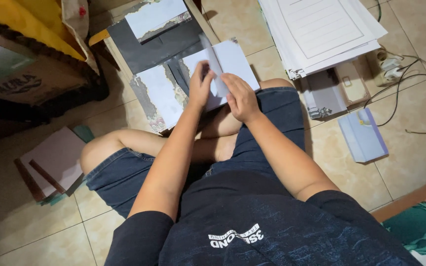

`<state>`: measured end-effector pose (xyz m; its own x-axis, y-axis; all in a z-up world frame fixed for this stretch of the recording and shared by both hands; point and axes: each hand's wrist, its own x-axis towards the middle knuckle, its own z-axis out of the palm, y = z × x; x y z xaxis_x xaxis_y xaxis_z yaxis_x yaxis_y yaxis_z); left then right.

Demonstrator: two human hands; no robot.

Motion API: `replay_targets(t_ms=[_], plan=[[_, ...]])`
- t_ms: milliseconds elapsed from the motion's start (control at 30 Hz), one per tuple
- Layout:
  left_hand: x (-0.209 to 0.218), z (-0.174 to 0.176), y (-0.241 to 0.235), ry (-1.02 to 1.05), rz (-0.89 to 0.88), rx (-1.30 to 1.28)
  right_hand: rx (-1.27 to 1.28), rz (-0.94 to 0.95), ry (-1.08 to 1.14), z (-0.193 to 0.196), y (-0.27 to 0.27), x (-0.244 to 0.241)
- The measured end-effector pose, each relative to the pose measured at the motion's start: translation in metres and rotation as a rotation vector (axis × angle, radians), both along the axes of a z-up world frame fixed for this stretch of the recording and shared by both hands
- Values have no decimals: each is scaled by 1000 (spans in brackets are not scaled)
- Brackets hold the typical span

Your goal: Flipping through a stack of papers and smoothing each page down with hands while sitting on the floor.

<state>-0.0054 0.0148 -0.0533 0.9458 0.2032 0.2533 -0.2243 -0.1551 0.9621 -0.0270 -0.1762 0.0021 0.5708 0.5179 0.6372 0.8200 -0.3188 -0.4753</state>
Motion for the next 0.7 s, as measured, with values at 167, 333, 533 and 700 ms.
replay_targets(t_ms=[167,333,533,700], plan=[[1,-11,5,-118,198,-82,-160,-119,28,-28,3,8],[-8,11,-7,-129,215,176,-292,-182,87,-24,7,8],[-6,36,-28,178,12,1100,-462,-166,163,-30,1,8],[1,23,-28,257,-81,1103,-606,-136,240,-26,5,32]])
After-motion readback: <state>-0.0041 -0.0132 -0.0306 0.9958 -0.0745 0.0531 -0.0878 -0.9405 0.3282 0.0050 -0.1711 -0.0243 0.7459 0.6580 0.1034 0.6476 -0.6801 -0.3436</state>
